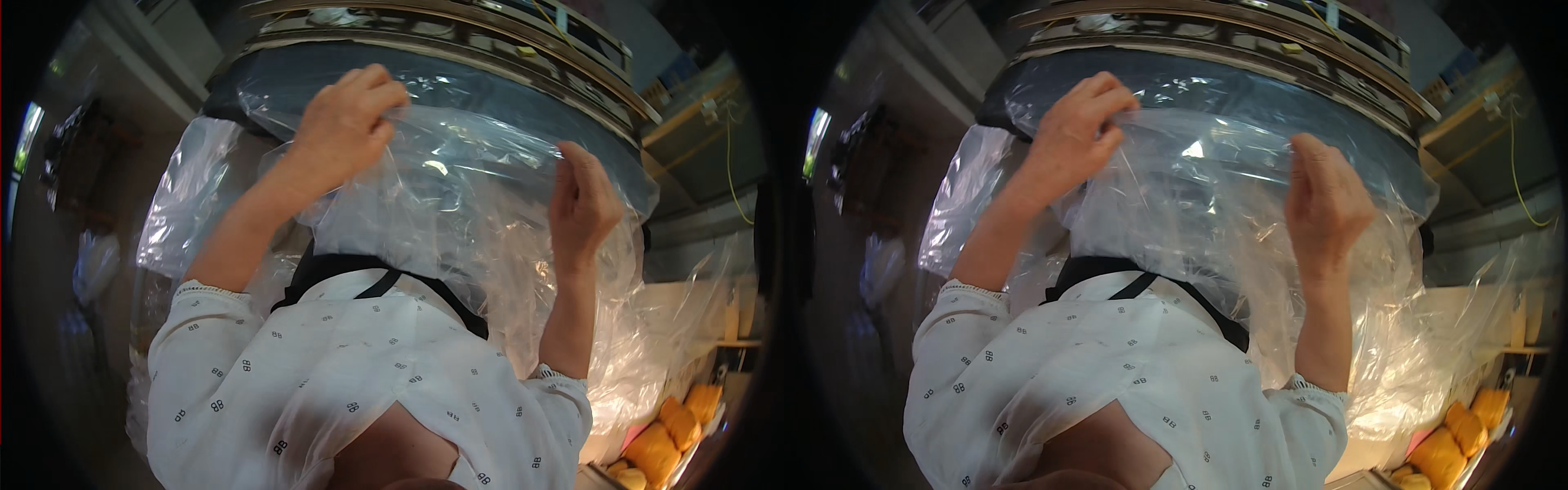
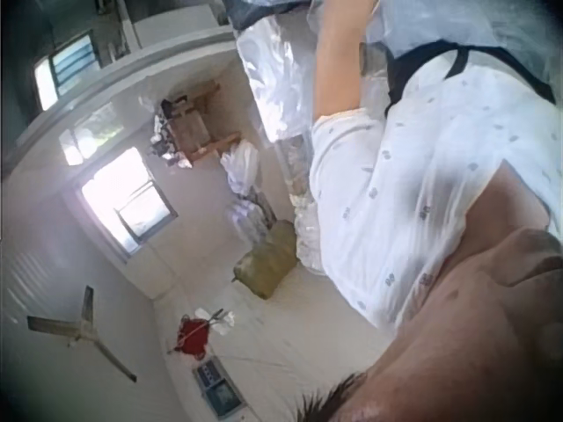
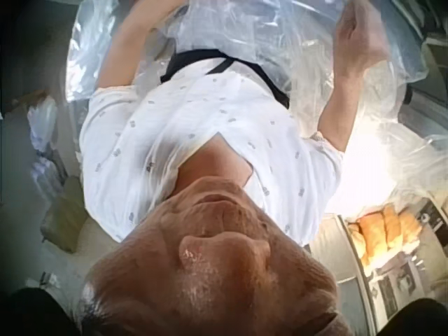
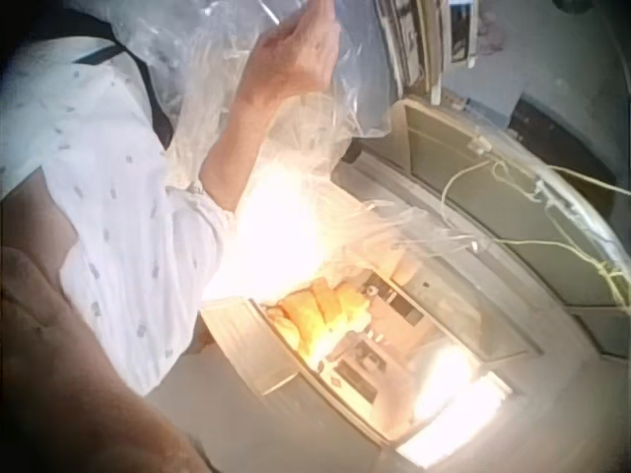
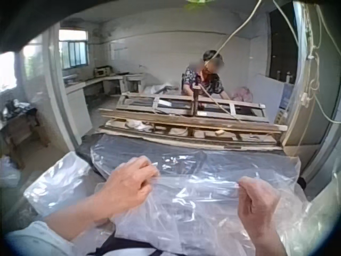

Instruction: Wrapping a large curved object, possibly furniture or an industrial part, in clear plastic film.

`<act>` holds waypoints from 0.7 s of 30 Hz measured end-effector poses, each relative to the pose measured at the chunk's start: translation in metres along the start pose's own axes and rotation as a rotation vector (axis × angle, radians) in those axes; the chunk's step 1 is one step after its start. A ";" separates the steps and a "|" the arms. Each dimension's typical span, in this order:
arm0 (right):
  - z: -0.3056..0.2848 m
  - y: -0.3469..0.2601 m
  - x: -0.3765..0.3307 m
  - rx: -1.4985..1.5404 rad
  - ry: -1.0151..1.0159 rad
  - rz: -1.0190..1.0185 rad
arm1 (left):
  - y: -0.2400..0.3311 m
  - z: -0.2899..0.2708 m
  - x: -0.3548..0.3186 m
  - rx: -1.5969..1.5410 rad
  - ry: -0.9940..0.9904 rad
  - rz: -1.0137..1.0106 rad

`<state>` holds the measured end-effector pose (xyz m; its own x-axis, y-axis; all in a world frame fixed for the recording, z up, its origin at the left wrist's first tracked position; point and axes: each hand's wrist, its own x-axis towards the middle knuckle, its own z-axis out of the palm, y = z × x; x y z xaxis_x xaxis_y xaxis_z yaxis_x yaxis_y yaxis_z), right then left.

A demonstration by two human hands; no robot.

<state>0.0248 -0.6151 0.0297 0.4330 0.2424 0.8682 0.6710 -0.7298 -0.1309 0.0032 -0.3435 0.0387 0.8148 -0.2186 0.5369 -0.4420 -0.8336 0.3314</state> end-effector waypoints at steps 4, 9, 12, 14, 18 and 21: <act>0.005 0.022 0.025 -0.110 0.001 -0.057 | -0.082 -0.052 -0.036 0.257 0.019 -0.305; 0.019 0.017 0.046 0.014 -0.040 0.061 | -0.138 -0.118 -0.028 0.353 0.297 -0.389; 0.014 0.030 0.054 0.116 -0.034 0.159 | -0.127 -0.129 -0.020 0.176 0.545 -0.369; 0.004 0.046 0.049 0.193 -0.030 0.304 | -0.107 -0.120 -0.029 0.052 0.631 -0.198; -0.024 0.105 0.013 -0.052 -0.234 0.541 | -0.065 -0.033 -0.083 0.070 0.041 0.047; -0.019 0.105 0.002 -0.350 -0.454 0.473 | -0.096 0.004 -0.140 0.068 -0.627 0.008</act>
<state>0.0846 -0.7038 0.0269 0.8852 0.0367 0.4637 0.1529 -0.9645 -0.2155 -0.0672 -0.2352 -0.0717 0.8860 -0.4631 -0.0245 -0.4405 -0.8568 0.2681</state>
